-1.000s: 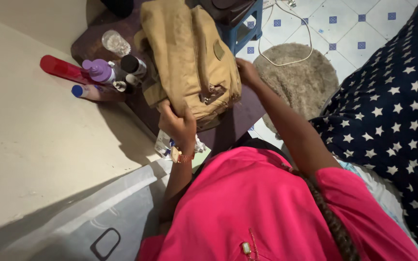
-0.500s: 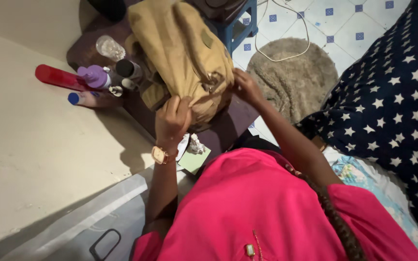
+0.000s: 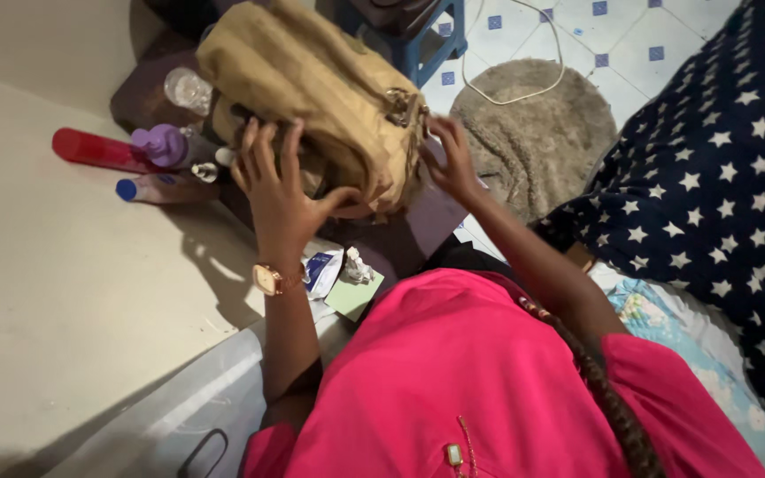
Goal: The person packs a tan backpack on a small table in a bedroom. They open the bag, place a blue water bottle inside, add tissues and a packaged item, zip a small green toiletry pouch and place it in, coil a white cable, put in small containers and papers, then lift the pouch and rearrange items in the bag.
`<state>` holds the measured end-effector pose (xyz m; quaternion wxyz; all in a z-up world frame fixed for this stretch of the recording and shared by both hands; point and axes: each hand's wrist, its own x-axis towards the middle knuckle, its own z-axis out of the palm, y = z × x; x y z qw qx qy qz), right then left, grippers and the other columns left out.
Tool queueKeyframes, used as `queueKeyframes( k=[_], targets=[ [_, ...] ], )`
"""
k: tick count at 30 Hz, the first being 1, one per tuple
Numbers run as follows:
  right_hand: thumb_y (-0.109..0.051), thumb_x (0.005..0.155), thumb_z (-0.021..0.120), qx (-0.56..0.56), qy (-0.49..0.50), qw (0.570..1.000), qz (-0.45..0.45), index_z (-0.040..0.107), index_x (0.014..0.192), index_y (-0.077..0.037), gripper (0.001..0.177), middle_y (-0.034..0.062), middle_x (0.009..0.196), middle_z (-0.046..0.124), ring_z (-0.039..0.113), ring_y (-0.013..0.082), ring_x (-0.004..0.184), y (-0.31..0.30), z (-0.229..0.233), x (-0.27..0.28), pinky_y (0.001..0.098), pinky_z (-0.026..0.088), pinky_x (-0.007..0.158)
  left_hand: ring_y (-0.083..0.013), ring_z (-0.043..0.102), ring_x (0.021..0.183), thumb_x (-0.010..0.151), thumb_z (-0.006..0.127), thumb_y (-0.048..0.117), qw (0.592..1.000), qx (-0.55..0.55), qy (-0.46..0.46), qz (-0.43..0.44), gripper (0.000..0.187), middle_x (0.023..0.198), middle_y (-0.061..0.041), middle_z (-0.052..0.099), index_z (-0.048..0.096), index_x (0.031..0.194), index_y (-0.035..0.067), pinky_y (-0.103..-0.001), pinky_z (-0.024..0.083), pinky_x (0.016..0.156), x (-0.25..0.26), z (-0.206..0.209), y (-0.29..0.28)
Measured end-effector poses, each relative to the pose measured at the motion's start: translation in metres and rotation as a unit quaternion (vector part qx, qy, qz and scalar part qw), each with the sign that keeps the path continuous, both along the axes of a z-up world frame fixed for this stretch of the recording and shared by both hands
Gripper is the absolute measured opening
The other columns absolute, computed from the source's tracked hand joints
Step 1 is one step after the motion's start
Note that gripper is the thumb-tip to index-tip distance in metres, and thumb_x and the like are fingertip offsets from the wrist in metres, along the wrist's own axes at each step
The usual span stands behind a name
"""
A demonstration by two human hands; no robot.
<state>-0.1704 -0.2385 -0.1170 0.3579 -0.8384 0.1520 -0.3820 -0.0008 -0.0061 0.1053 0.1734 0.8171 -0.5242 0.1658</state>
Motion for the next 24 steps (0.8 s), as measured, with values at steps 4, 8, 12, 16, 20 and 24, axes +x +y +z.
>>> queueKeyframes(
  k=[4, 8, 12, 16, 20, 24],
  targets=[
    [-0.027, 0.08, 0.09, 0.028, -0.018, 0.996, 0.088, 0.053, 0.136, -0.001, 0.072, 0.0227, 0.136, 0.05, 0.055, 0.0436, 0.124, 0.056, 0.021, -0.02, 0.051, 0.048, 0.101, -0.0454, 0.048, 0.131, 0.079, 0.09, 0.033, 0.994, -0.016, 0.106, -0.011, 0.094, 0.139, -0.023, 0.045, 0.043, 0.157, 0.008, -0.055, 0.047, 0.108, 0.002, -0.011, 0.006],
    [-0.026, 0.079, 0.091, 0.014, -0.041, 0.999, 0.01, 0.052, 0.123, -0.001, 0.065, 0.0216, 0.122, 0.054, 0.057, 0.0406, 0.111, 0.078, 0.023, 0.006, 0.0498, 0.05, 0.091, -0.042, 0.055, 0.112, 0.078, 0.088, 0.024, 0.984, -0.123, 0.124, -0.017, 0.075, 0.122, -0.021, 0.052, 0.05, 0.14, 0.004, -0.053, 0.05, 0.096, -0.005, -0.01, 0.007],
    [-0.01, 0.082, 0.085, 0.021, 0.024, 0.999, -0.016, 0.061, 0.126, -0.002, 0.052, 0.0163, 0.111, 0.064, 0.064, 0.036, 0.103, 0.041, 0.008, 0.021, 0.0466, 0.055, 0.087, -0.0327, 0.06, 0.093, 0.084, 0.092, 0.029, 0.968, -0.192, 0.156, -0.035, 0.055, 0.103, -0.014, 0.056, 0.058, 0.119, 0.003, -0.046, 0.051, 0.08, -0.009, 0.015, 0.017],
    [0.004, 0.093, 0.075, 0.087, -0.055, 0.991, 0.091, 0.062, 0.131, 0.001, 0.041, 0.0176, 0.131, 0.064, 0.065, 0.0312, 0.122, -0.01, -0.001, 0.009, 0.0424, 0.056, 0.099, -0.0331, 0.056, 0.091, 0.082, 0.091, 0.028, 0.982, -0.173, 0.06, -0.037, 0.05, 0.097, -0.012, 0.052, 0.059, 0.113, 0.005, -0.046, 0.05, 0.079, -0.037, 0.029, 0.005],
    [0.006, 0.091, 0.075, 0.184, 0.011, 0.967, 0.175, 0.06, 0.14, 0.002, 0.051, 0.0153, 0.139, 0.064, 0.059, 0.0226, 0.131, -0.052, 0.015, 0.005, 0.0377, 0.054, 0.105, -0.0313, 0.056, 0.091, 0.083, 0.093, 0.033, 0.972, -0.202, 0.118, -0.017, 0.056, 0.098, -0.011, 0.053, 0.061, 0.119, 0.005, -0.046, 0.05, 0.08, -0.069, 0.031, -0.019],
    [0.003, 0.094, 0.08, 0.163, 0.044, 0.971, 0.17, 0.061, 0.141, 0.001, 0.051, 0.013, 0.139, 0.067, 0.066, 0.0216, 0.128, -0.065, 0.039, 0.003, 0.0357, 0.057, 0.104, -0.0365, 0.059, 0.11, 0.082, 0.088, 0.04, 0.927, -0.252, 0.277, -0.035, 0.073, 0.118, -0.018, 0.057, 0.055, 0.134, 0.0, -0.046, 0.051, 0.093, -0.075, 0.021, -0.014]
  ],
)
